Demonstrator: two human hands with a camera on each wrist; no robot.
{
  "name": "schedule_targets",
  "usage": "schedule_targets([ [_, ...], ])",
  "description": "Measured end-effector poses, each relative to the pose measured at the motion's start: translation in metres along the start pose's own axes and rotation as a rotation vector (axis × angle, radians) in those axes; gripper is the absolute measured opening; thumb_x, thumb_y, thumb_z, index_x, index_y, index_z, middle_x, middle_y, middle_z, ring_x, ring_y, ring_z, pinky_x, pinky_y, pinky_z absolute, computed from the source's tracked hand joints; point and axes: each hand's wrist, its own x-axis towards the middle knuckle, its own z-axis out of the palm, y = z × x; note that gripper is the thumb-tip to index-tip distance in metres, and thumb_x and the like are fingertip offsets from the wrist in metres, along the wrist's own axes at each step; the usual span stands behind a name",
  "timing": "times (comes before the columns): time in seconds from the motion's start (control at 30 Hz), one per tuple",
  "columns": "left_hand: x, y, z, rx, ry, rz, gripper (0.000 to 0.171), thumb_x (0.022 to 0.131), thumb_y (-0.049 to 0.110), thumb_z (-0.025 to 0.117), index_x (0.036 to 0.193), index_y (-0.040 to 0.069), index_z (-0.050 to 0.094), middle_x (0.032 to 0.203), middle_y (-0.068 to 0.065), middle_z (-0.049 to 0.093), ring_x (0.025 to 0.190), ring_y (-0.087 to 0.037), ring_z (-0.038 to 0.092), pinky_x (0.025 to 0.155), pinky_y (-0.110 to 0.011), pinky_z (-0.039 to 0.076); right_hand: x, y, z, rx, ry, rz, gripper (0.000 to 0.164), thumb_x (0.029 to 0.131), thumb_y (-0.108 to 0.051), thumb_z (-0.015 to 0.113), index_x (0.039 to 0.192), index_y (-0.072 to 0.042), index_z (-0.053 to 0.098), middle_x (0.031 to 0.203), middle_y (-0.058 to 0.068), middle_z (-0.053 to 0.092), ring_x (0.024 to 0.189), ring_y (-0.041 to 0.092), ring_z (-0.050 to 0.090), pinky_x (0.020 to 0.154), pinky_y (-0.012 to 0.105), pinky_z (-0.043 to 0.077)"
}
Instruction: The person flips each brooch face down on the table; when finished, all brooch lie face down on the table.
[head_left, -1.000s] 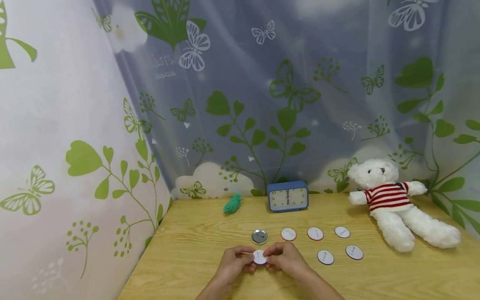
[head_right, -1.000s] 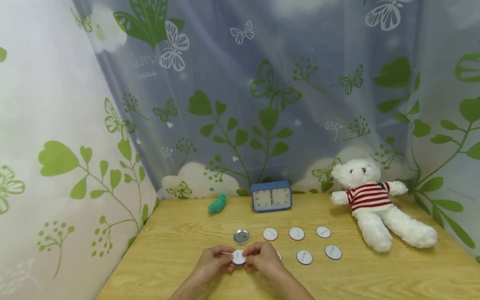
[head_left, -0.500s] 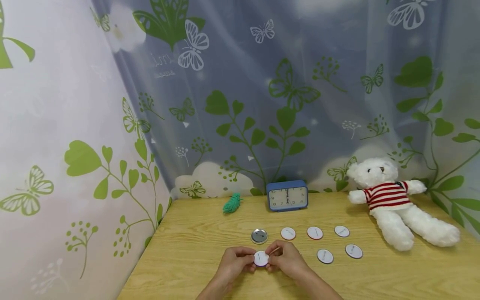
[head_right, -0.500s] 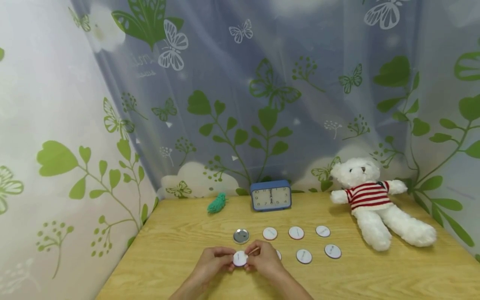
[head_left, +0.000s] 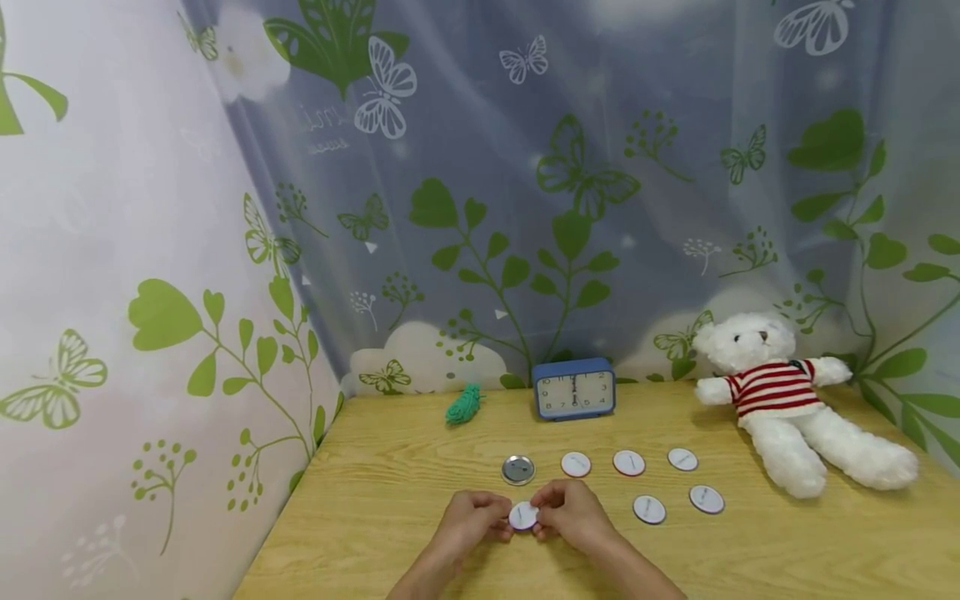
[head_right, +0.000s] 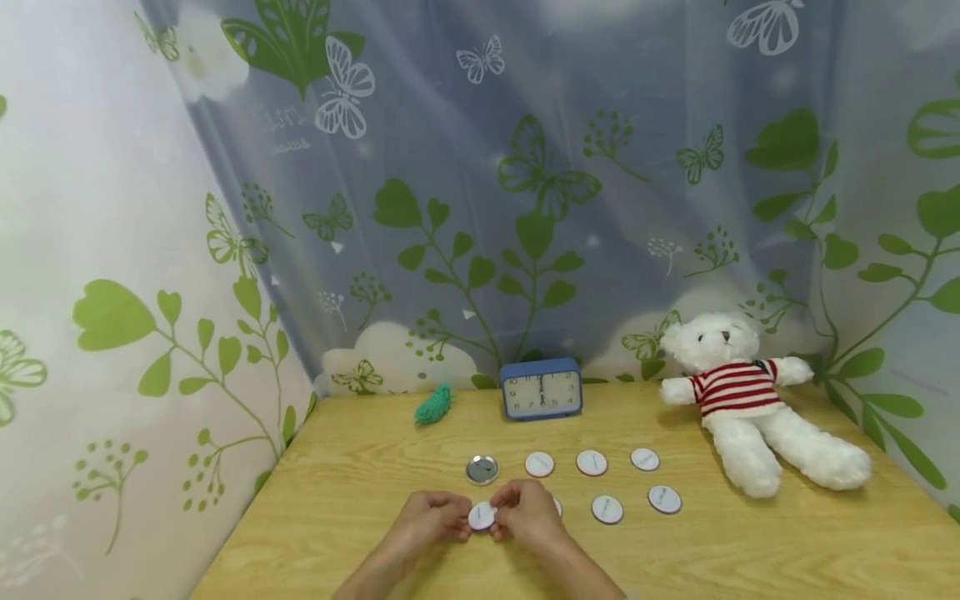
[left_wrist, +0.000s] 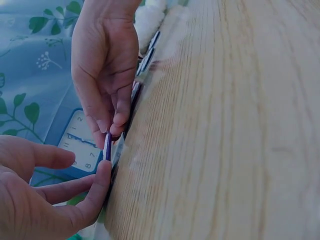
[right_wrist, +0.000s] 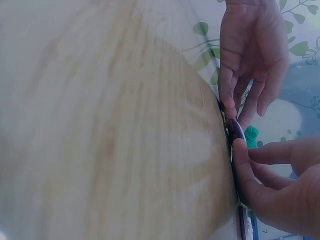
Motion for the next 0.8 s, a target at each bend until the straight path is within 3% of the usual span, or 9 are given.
schedule_targets([
  [0.57, 0.002, 0.001, 0.003, 0.011, 0.003, 0.020, 0.028, 0.097, 0.004, 0.061, 0.113, -0.019, 0.065, 0.094, -0.016, 0.073, 0.075, -0.012, 0.068, 0.070, -0.026, 0.064, -0.002, -0.006, -0.003, -0.025, -0.001, 0.046, 0.017, 0.091, 0.006, 0.066, 0.102, 0.019, 0.068, 0.083, 0.012, 0.073, 0.067, 0.017, 0.070, 0.065, 0.033, 0.065],
  [0.8, -0.002, 0.002, -0.002, 0.081, 0.075, 0.083, 0.030, 0.099, 0.008, 0.062, 0.118, -0.015, 0.067, 0.095, -0.014, 0.070, 0.075, -0.016, 0.069, 0.068, -0.032, 0.065, -0.013, -0.008, -0.022, 0.019, -0.063, 0.012, 0.032, 0.096, -0.004, 0.066, 0.119, 0.018, 0.064, 0.098, 0.012, 0.071, 0.077, 0.019, 0.067, 0.067, 0.033, 0.064],
])
